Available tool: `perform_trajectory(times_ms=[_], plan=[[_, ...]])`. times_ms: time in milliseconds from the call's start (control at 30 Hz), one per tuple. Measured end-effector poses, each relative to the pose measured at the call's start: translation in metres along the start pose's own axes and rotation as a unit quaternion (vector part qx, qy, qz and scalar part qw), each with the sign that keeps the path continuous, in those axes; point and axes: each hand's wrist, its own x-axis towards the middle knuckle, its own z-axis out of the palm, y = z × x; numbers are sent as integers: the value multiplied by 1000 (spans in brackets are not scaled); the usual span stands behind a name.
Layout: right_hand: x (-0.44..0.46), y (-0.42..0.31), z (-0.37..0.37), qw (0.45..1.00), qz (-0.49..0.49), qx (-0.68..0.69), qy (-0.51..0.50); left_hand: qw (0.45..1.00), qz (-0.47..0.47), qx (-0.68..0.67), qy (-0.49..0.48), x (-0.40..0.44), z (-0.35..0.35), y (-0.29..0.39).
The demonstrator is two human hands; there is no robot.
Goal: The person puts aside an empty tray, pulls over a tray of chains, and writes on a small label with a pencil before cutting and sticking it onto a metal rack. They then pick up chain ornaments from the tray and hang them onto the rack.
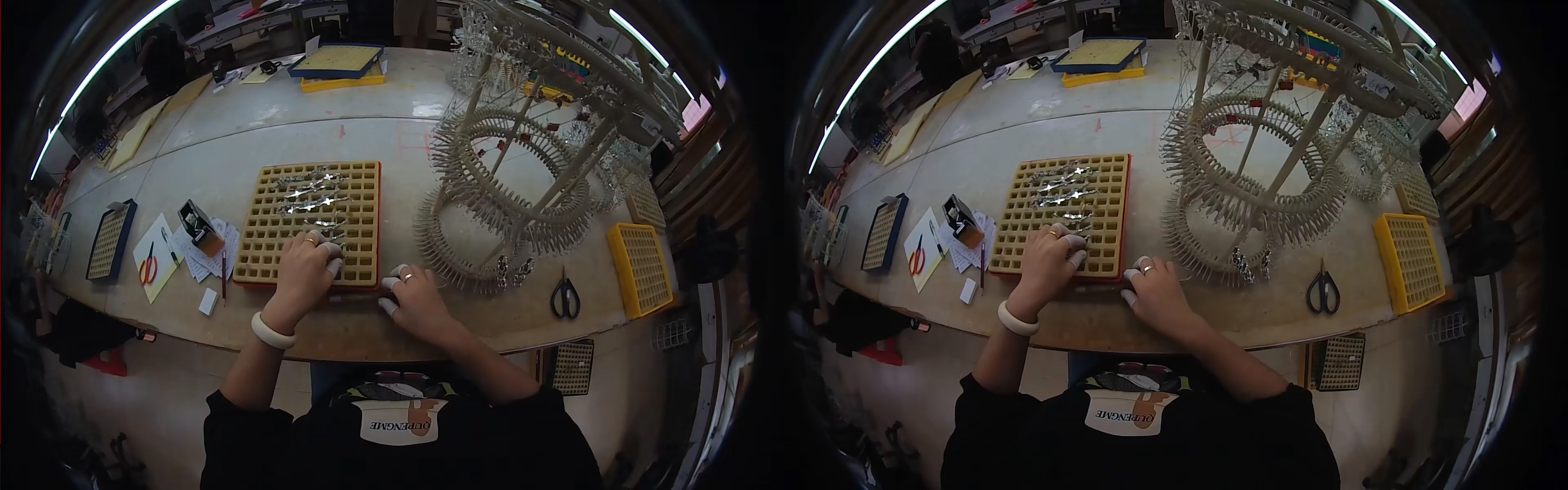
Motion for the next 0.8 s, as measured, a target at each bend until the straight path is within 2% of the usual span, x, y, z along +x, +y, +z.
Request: perform_trajectory(times_ms=[67, 200, 267, 300, 367, 400, 433, 467, 533, 567, 633, 667, 733, 767, 800], plan=[[-1, 2, 4, 1000, 1, -7, -4, 1000, -12, -18, -14, 2, 2, -1], [-8, 0, -4, 997, 6, 23, -72, 999, 7, -39, -6, 8, 1, -8], [-9, -3, -10, 995, 12, 22, -98, 980, -46, -193, -24, 13, -5, -10], [-9, -4, -11, 997, 2, 27, -70, 919, -168, -346, -84, 18, -19, -2], [-3, -9, -18, 999, -10, 30, -40, 905, -144, -396, -55, 22, -27, -3], [3, -16, -26, 993, 0, 113, -13, 888, -123, -443, -24, 24, -31, -3], [8, -25, -34, 980, 11, 196, 13, 869, -136, -474, -41, 26, -40, 0], [13, -34, -44, 980, 12, 196, 16, 869, -134, -474, -43, 28, -50, 5], [23, -52, -63, 928, 65, 360, 72, 815, -87, -571, -45, 35, -68, 21], [28, -55, -68, 928, 67, 358, 77, 815, -83, -572, -48, 37, -74, 28], [34, -60, -78, 929, 43, 344, 129, 758, -99, -640, -78, 38, -83, 43], [35, -66, -85, 929, 46, 341, 134, 742, -92, -659, -82, 39, -88, 51], [35, -75, -98, 883, 116, 452, 52, 723, -90, -679, -86, 38, -94, 64], [33, -74, -97, 882, 119, 452, 55, 706, -93, -697, -84, 38, -95, 68], [29, -72, -94, 834, 116, 538, 44, 705, -93, -698, -87, 37, -95, 71]])
